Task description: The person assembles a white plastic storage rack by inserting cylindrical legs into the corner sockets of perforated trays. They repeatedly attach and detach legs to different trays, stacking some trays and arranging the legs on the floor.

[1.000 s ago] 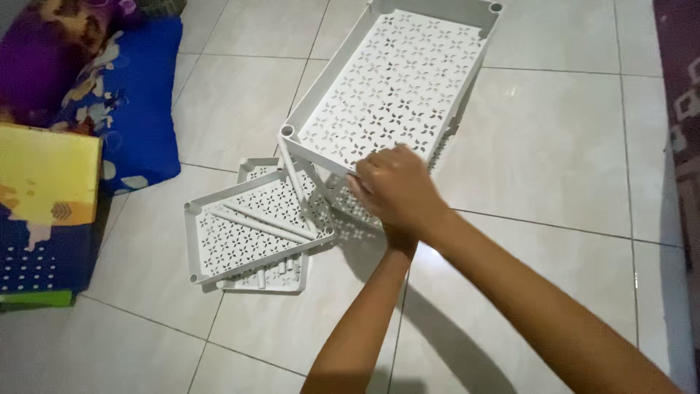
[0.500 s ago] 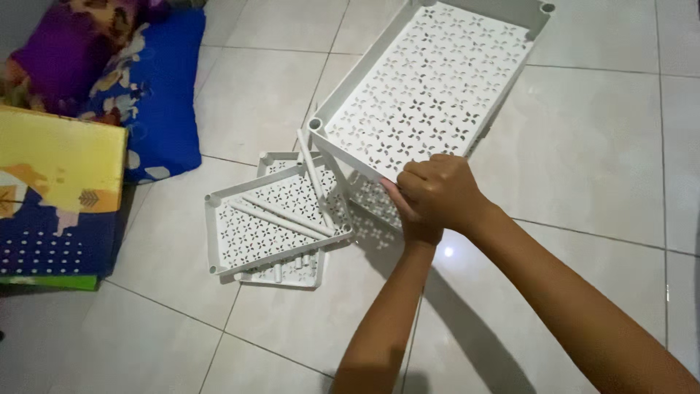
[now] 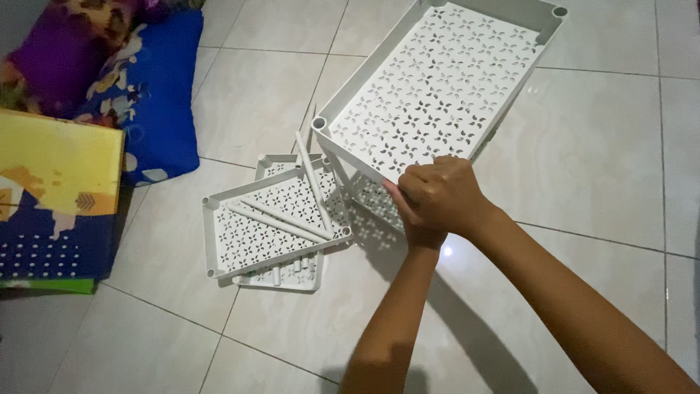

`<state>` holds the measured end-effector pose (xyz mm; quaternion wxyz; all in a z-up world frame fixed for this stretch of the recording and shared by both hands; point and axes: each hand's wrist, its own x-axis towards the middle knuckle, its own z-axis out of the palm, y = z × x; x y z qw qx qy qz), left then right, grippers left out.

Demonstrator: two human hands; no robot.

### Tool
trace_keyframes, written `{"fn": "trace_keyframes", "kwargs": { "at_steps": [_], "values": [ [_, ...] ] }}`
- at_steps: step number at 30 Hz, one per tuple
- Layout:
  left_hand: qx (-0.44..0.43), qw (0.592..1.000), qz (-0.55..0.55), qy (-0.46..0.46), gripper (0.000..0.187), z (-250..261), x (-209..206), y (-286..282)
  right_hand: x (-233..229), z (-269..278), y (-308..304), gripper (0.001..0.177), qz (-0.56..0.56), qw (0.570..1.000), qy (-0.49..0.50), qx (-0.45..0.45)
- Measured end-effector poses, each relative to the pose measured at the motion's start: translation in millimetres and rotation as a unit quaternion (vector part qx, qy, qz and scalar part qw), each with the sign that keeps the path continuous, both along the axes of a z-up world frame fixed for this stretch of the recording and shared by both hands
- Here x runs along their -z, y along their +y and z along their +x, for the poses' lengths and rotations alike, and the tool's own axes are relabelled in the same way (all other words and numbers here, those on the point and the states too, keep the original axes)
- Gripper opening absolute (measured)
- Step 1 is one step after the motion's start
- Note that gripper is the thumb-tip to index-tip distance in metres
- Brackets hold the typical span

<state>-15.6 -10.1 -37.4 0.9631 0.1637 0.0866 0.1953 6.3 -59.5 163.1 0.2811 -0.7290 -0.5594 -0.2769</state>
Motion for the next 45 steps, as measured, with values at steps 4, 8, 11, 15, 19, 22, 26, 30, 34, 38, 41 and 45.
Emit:
{"fn": "trace_keyframes", "kwargs": {
  "at_steps": [4, 8, 11, 15, 19, 22, 26, 30, 34, 38, 41, 45],
  "values": [
    [-0.027, 0.994, 0.103, -0.002, 0.066, -1, -9, -1, -25, -4, 3, 0.05, -0.008, 1.0, -0.023, 0.018],
    [-0.035, 0.896, 0.419, 0.147, 0.07, -10, -16, -1, -49, 16, -7, 0.051, -0.059, 0.995, 0.0, 0.075],
    [-0.103, 0.782, 0.582, 0.197, 0.078, 2, -37, -2, -42, 21, -9, 0.043, 0.013, 0.999, -0.01, 0.029],
    [-0.177, 0.679, 0.672, 0.236, 0.094, -18, -47, -18, -16, 4, -16, 0.045, 0.003, 0.998, 0.016, 0.052],
    [-0.202, 0.817, 0.522, 0.14, 0.09, -13, -58, -12, -15, -1, -3, 0.045, 0.02, 0.998, 0.01, 0.063],
    [-0.05, 0.983, 0.176, -0.021, 0.062, -11, -64, 8, -15, -9, 14, 0.044, 0.036, 0.997, 0.006, 0.075],
    [0.032, 0.987, 0.036, -0.156, 0.056, -21, -61, 27, -4, -19, 26, 0.038, 0.054, 0.995, 0.001, 0.08],
    [0.077, 0.965, -0.087, -0.233, 0.056, -22, -57, 35, -1, -19, 33, 0.039, 0.033, 0.995, 0.006, 0.089],
    [0.007, 0.986, 0.111, -0.125, 0.048, -23, -49, 35, -4, -21, 36, 0.038, 0.041, 0.995, -0.003, 0.096],
    [0.049, 0.992, 0.024, -0.114, 0.058, -25, -39, 40, -6, -23, 36, 0.038, 0.035, 0.994, 0.001, 0.104],
    [-0.034, 0.935, 0.353, 0.022, 0.069, -24, -31, 46, -8, -19, 30, 0.031, 0.019, 0.997, 0.046, 0.064],
    [-0.094, 0.801, 0.57, 0.156, 0.08, -21, -29, 57, -14, 3, 7, 0.033, -0.025, 0.997, 0.074, -0.022]
  ]
}}
